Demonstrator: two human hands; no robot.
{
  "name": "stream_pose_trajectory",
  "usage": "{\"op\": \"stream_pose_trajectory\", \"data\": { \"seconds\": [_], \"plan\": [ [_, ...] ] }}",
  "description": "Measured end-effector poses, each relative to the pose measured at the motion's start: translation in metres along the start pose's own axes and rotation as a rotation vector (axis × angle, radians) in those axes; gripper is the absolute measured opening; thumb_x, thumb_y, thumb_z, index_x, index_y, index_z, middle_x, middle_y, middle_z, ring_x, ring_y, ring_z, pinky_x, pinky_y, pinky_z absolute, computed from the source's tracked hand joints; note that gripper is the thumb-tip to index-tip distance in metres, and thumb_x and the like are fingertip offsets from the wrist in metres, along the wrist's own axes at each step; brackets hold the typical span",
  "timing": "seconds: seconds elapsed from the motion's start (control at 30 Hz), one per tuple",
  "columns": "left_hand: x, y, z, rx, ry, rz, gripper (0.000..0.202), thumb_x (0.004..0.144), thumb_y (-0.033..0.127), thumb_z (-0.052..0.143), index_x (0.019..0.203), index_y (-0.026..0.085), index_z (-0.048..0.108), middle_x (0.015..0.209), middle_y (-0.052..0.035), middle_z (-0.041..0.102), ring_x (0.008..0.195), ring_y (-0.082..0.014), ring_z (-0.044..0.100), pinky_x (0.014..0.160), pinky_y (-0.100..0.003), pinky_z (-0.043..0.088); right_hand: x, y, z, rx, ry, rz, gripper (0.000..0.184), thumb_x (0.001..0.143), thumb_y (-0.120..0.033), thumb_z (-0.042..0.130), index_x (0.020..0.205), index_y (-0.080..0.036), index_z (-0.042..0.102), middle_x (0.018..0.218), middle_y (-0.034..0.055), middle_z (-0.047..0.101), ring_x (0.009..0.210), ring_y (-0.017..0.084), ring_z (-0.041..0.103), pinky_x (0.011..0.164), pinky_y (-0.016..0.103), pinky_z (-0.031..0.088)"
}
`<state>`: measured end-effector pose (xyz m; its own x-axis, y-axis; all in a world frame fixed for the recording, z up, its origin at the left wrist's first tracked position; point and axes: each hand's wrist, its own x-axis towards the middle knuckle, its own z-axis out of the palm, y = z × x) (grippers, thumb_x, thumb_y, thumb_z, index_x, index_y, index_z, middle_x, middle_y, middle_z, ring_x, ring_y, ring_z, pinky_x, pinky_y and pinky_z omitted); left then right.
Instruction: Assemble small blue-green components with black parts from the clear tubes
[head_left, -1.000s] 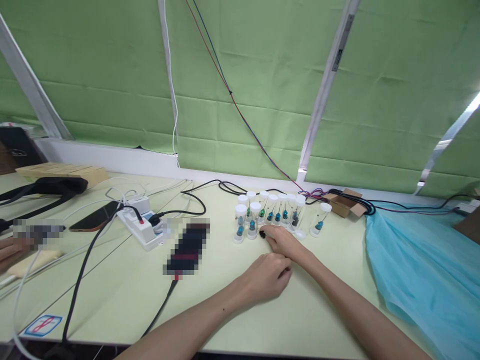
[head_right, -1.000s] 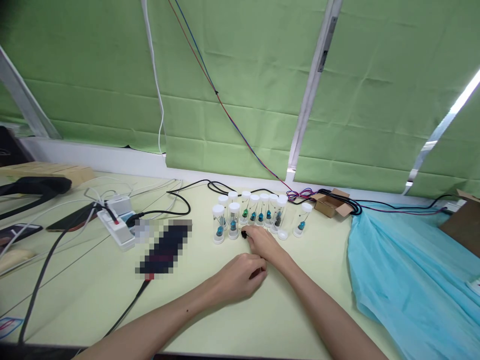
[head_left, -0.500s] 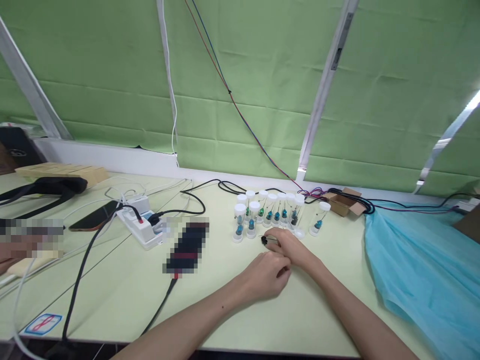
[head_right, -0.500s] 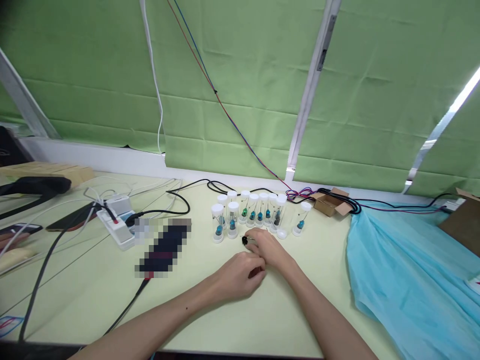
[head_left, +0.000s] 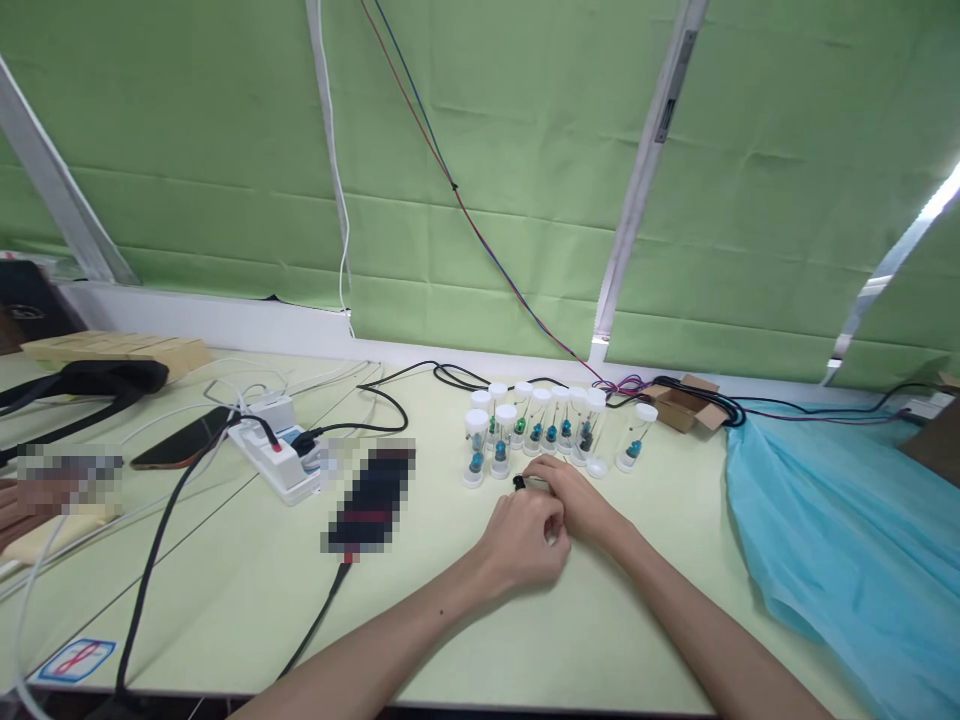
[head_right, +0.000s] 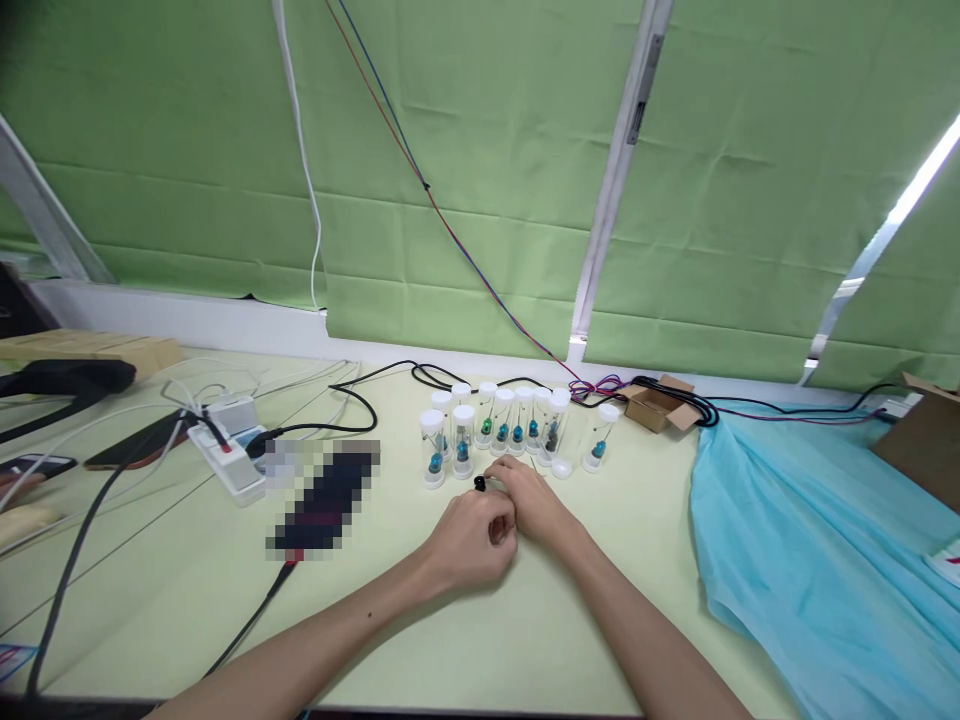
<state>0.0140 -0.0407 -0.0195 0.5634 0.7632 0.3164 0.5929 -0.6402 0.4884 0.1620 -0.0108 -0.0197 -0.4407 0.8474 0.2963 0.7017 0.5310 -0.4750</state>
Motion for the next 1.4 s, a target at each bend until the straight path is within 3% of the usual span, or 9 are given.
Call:
{"op": "stream_pose_trajectory", "data": {
  "seconds": [0.17,0.37,0.5,0.63,0.8,0.97,1.2,1.4],
  "plan": [
    [-0.001,0.001,0.001,-0.001,0.006,0.001,0.015,0.074,0.017,0.052,0.059,0.018,0.054,0.058,-0.002,0.057,0.052,-0.0139,0.046,0.051,-0.029,0.026,0.0,-0.004,0.0,0.0,0.003,-0.028,0.05,0.073,-0.005,0.053,0.119,-0.024,0.06,0.114,0.007,0.058,0.096,0.02,0.057,0.084,0.031,0.042],
    [-0.003,-0.001,0.001,-0.015,-0.004,0.076,0.016,0.071,0.014,0.052,0.056,0.018,0.049,0.06,-0.0033,0.057,0.057,-0.0149,0.05,0.053,-0.029,0.029,-0.001,-0.007,0.002,-0.01,0.008,-0.026,0.033,0.072,-0.006,0.054,0.099,-0.023,0.064,0.106,0.0042,0.057,0.084,0.016,0.058,0.076,0.028,0.043],
    [-0.001,-0.001,0.0,-0.026,0.041,0.097,0.019,0.072,0.014,0.052,0.056,0.018,0.041,0.059,-0.0011,0.054,0.057,-0.0131,0.047,0.051,-0.028,0.028,0.001,-0.005,0.002,0.001,0.074,-0.022,0.021,0.083,-0.014,0.053,0.099,-0.022,0.065,0.099,0.0048,0.058,0.084,0.017,0.058,0.074,0.029,0.044],
    [0.003,-0.001,-0.002,-0.018,0.122,0.021,0.018,0.076,0.014,0.047,0.06,0.019,0.041,0.058,0.0012,0.051,0.052,-0.0116,0.042,0.051,-0.028,0.025,0.005,0.0,-0.001,0.025,0.224,0.011,0.019,0.092,-0.027,0.05,0.102,-0.019,0.065,0.097,0.0067,0.061,0.078,0.018,0.058,0.073,0.03,0.045],
    [0.008,-0.009,-0.008,-0.083,0.256,-0.172,0.006,0.084,0.019,0.046,0.079,0.02,0.05,0.067,0.0008,0.056,0.063,-0.0147,0.052,0.057,-0.027,0.03,0.006,0.002,-0.005,0.072,0.371,0.055,0.026,0.093,-0.037,0.049,0.105,-0.019,0.064,0.091,0.0067,0.066,0.06,0.015,0.053,0.067,0.031,0.046],
    [0.012,-0.017,-0.01,-0.194,0.292,-0.27,0.02,0.084,0.023,0.051,0.104,0.022,0.049,0.075,0.0015,0.056,0.068,-0.0158,0.055,0.058,-0.025,0.034,0.004,-0.007,-0.004,0.117,0.367,0.024,0.028,0.093,-0.037,0.05,0.107,-0.018,0.064,0.086,0.0054,0.068,0.056,0.014,0.051,0.06,0.028,0.045],
    [0.014,-0.018,-0.007,-0.261,0.34,-0.198,0.013,0.087,0.019,0.044,0.092,0.02,0.056,0.086,-0.003,0.063,0.07,-0.0159,0.055,0.061,-0.027,0.038,0.003,-0.015,-0.003,0.16,0.338,-0.043,0.021,0.094,-0.032,0.049,0.103,-0.021,0.065,0.082,0.0029,0.068,0.059,0.013,0.051,0.06,0.026,0.042],
    [0.014,-0.018,-0.006,-0.255,0.365,-0.191,0.011,0.088,0.023,0.047,0.091,0.021,0.057,0.08,-0.0014,0.062,0.069,-0.0162,0.053,0.062,-0.027,0.039,0.003,-0.016,-0.004,0.211,0.344,-0.072,0.027,0.098,-0.03,0.041,0.091,-0.02,0.065,0.086,0.0042,0.069,0.075,0.017,0.059,0.068,0.027,0.043]
  ]
}}
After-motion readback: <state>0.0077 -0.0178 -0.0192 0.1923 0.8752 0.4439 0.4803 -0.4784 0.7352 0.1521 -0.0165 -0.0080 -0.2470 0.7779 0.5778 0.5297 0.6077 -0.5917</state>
